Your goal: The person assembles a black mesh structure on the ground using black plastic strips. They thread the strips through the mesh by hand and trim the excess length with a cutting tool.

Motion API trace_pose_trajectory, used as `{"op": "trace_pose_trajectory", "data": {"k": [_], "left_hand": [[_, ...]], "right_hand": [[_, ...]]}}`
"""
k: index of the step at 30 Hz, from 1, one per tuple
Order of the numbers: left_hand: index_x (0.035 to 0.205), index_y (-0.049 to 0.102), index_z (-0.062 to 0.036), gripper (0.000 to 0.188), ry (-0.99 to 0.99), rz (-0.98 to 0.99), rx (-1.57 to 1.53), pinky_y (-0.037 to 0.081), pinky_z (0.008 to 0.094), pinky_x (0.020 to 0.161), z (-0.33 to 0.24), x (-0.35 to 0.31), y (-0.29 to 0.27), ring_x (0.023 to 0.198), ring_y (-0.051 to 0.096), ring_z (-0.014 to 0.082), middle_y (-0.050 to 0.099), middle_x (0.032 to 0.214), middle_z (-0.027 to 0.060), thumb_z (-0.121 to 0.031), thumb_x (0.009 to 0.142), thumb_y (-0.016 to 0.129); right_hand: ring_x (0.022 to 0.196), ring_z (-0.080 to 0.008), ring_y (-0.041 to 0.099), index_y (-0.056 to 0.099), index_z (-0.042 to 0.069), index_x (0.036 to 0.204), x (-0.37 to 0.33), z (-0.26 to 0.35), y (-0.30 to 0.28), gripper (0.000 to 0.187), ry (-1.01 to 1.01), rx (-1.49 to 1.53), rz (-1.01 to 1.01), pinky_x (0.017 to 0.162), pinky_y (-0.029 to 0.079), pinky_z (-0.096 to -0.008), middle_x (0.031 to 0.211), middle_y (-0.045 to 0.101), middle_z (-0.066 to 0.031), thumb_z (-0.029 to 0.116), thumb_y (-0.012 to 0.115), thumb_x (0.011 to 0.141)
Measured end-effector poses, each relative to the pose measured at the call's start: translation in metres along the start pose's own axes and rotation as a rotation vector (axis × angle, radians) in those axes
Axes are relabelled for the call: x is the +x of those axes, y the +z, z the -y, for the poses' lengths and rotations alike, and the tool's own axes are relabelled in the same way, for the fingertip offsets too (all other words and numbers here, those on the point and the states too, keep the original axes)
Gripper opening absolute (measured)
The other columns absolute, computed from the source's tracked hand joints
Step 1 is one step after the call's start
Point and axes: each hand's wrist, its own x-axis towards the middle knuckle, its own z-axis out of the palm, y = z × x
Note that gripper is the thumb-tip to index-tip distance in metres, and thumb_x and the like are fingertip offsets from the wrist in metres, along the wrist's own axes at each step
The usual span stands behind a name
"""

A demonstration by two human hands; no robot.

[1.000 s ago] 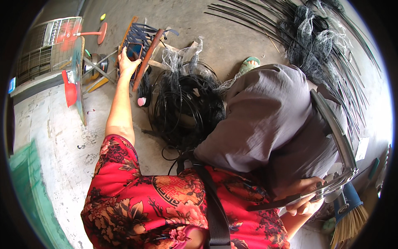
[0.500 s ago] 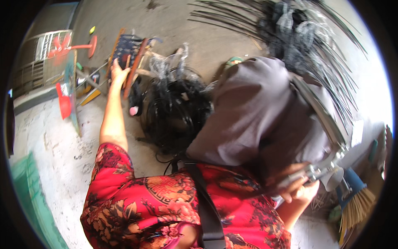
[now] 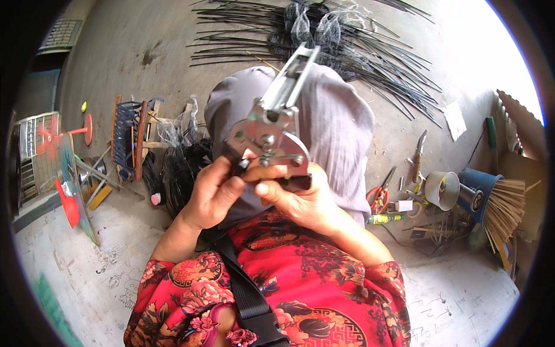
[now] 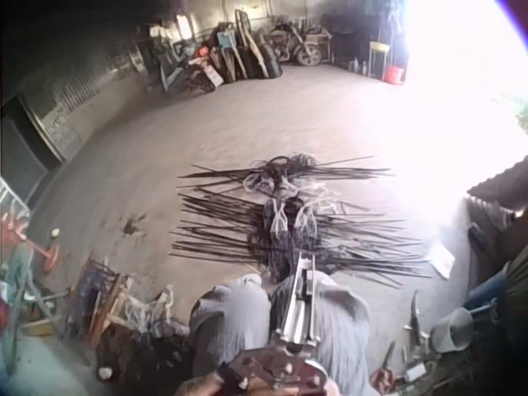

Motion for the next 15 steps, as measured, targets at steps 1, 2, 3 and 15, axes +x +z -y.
{"op": "trace_pose_trajectory", "data": {"k": [1,2,3,15], "left_hand": [[0.150,0.060,0.0018,0.045,-0.016,0.010,-0.011,0.057,0.0364,0.100,0.004,-0.003,0.002,0.112,0.076,0.0211,0.078,0.125,0.0145,-0.027,0.116,0.069],[0.151,0.060,0.0010,0.046,-0.036,0.020,-0.027,0.058,0.0357,0.098,0.008,-0.008,0.004,0.111,0.076,0.0192,0.079,0.122,0.0129,-0.028,0.116,0.070],[0.152,0.061,0.0002,0.048,-0.059,0.025,-0.039,0.058,0.0350,0.096,0.010,-0.013,0.006,0.109,0.075,0.0173,0.080,0.119,0.0113,-0.029,0.115,0.071],[0.137,0.070,0.0065,0.041,-0.226,-0.139,0.062,0.057,0.0349,0.098,-0.011,-0.012,0.000,0.108,0.075,0.0241,0.078,0.117,0.0145,-0.009,0.102,0.083]], "right_hand": [[0.095,-0.0165,0.073,0.083,0.003,0.121,-0.003,0.005,0.000,0.023,-0.029,-0.018,-0.002,0.086,0.059,-0.0337,0.114,0.082,-0.0091,0.020,0.083,0.106],[0.101,-0.0185,0.073,0.084,0.003,0.121,-0.007,0.010,0.000,0.024,-0.063,-0.048,-0.004,0.093,0.060,-0.0360,0.113,0.082,-0.0098,0.021,0.084,0.106],[0.097,-0.0172,0.073,0.084,0.003,0.121,-0.011,0.013,-0.003,0.024,-0.102,-0.114,-0.005,0.090,0.060,-0.0344,0.111,0.082,-0.0087,0.022,0.084,0.105],[0.080,-0.0288,0.081,0.079,0.007,0.113,-0.052,0.126,-0.068,0.020,-0.232,-1.011,0.348,0.069,0.064,-0.0406,0.094,0.076,-0.0090,0.010,0.079,0.094]]}}
